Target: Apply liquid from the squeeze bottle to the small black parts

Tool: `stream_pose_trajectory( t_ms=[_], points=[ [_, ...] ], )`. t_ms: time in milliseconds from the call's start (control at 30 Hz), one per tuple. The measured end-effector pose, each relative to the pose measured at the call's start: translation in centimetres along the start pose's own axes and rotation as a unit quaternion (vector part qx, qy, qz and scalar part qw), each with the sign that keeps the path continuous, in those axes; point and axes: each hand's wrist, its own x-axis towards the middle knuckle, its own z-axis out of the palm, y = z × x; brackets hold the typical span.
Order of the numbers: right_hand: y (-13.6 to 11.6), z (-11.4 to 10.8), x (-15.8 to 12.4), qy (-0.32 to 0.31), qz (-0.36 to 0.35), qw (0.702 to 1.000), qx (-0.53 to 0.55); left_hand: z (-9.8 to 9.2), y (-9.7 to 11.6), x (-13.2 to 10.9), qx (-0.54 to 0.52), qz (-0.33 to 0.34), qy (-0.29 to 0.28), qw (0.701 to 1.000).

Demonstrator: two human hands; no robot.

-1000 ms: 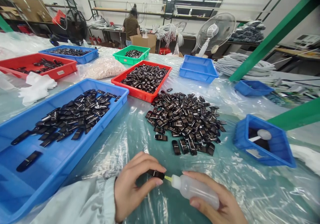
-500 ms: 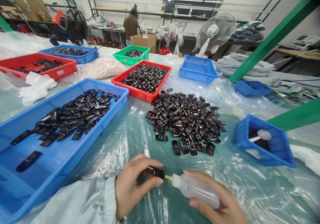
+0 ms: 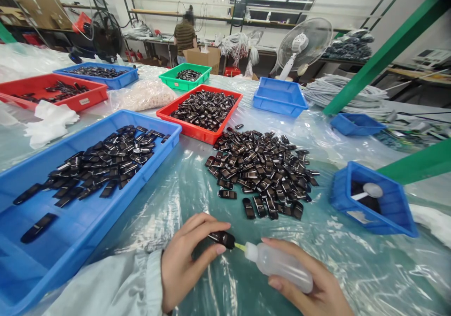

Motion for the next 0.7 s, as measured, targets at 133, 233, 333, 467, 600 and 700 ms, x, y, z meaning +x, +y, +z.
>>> stream_pose_trajectory(
  t_ms=[133,233,333,467,600,700],
  points=[
    [0.2,-0.6,0.3,-0.038,-0.020,0.999,0.001,0.0,-0.1,0.0,0.004,0.002,0.005,1.000],
    [0.5,-1.1,0.7,-0.083,-0.030,0.996,0.006,0.0,0.0,0.0,0.000,0.007,0.002,1.000],
    [0.7,-1.3,0.9,-0.097,-0.016,0.995,0.012,0.0,0.1,0.0,-0.004,0.011,0.003,1.000],
    [1.0,-1.4,0.6,-0.109,0.010,0.994,0.014,-0.1,0.1,0.0,-0.006,0.011,-0.003,1.000],
    [1.1,-1.5,0.5,-0.113,0.019,0.993,0.025,-0.1,0.1,0.0,-0.006,0.007,-0.002,1.000],
    [0.9,-1.5,0.6,-0.115,0.028,0.993,0.027,-0.1,0.1,0.0,-0.004,0.015,-0.001,1.000]
  ],
)
